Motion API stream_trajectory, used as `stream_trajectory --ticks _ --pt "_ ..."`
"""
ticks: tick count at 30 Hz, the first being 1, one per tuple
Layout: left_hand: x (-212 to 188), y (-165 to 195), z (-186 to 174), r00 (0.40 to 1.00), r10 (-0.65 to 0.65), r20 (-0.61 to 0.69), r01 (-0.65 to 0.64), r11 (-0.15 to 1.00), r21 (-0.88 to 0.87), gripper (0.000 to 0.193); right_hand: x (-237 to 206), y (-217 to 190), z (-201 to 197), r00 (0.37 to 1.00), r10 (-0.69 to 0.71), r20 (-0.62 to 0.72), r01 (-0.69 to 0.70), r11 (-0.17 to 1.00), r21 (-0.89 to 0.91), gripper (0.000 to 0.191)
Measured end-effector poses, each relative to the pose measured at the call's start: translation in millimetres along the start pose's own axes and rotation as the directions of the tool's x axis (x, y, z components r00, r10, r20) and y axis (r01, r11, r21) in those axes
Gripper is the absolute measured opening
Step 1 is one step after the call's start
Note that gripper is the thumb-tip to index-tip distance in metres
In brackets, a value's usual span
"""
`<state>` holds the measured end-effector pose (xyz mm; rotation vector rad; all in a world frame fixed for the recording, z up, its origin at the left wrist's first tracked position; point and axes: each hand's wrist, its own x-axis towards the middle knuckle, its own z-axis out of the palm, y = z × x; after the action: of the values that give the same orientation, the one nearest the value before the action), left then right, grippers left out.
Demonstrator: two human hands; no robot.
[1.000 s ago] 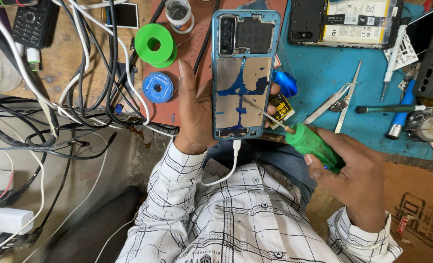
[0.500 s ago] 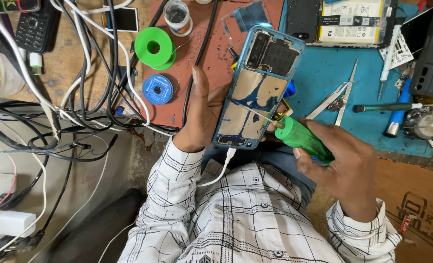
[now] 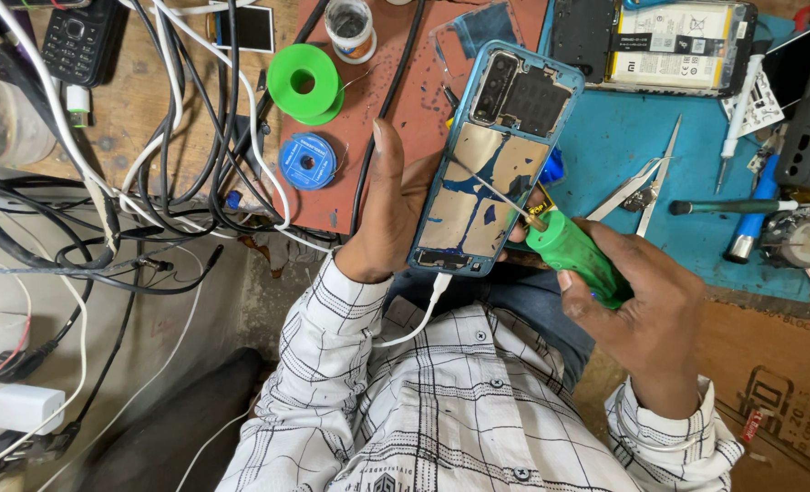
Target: The person holds a smartphone with its back glass panel partially removed and uses a green rotary grinding tool to abrade the remaining blue back glass and old adhesive from the rear of the phone. They then apply adhesive from a yellow tube onto the phone's rear frame, press a new back cover into place, and finally power the phone on and tap its screen.
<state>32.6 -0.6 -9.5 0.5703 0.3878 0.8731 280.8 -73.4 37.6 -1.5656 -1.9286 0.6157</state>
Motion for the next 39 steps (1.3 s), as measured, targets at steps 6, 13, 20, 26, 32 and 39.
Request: stream_trajectory --ticks 6,13,20,26,32,39 --pt "-0.6 0.5 -0.2 1.000 0.000 -0.009 0.001 0.999 0.046 0.122 -0.9 2.4 1.2 1.000 0.004 -0.012 -0.004 0.999 -0.045 0.047" --pt "-0.5 -0.1 0.9 1.000 -0.013 0.003 0.012 0.999 0.047 0.121 -0.8 0.3 3.8 0.999 0.028 -0.031 -0.028 1.000 -0.001 0.048" --pt "-3.7 2.2 1.6 1.000 0.008 -0.024 -0.005 0.994 0.105 0.122 -0.6 -1.4 -0.3 0.999 0.025 0.026 -0.025 1.000 0.015 0.048" --pt "-5.1 -3.0 0.5 0.998 0.034 -0.052 -0.029 0.995 0.094 0.120 -1.3 0.7 2.8 0.999 0.047 -0.028 -0.045 0.998 0.053 0.046" --pt "-1.8 -11.7 -2.6 0.999 0.022 -0.030 -0.020 0.998 0.066 0.119 -2.3 1.0 3.8 0.997 0.068 -0.032 -0.067 0.997 0.037 0.045" --pt "-2.5 -10.7 -2.2 0.999 0.019 -0.036 -0.012 0.986 0.165 0.120 -0.4 -4.4 3.7 0.999 0.045 -0.016 -0.045 0.999 0.026 0.044"
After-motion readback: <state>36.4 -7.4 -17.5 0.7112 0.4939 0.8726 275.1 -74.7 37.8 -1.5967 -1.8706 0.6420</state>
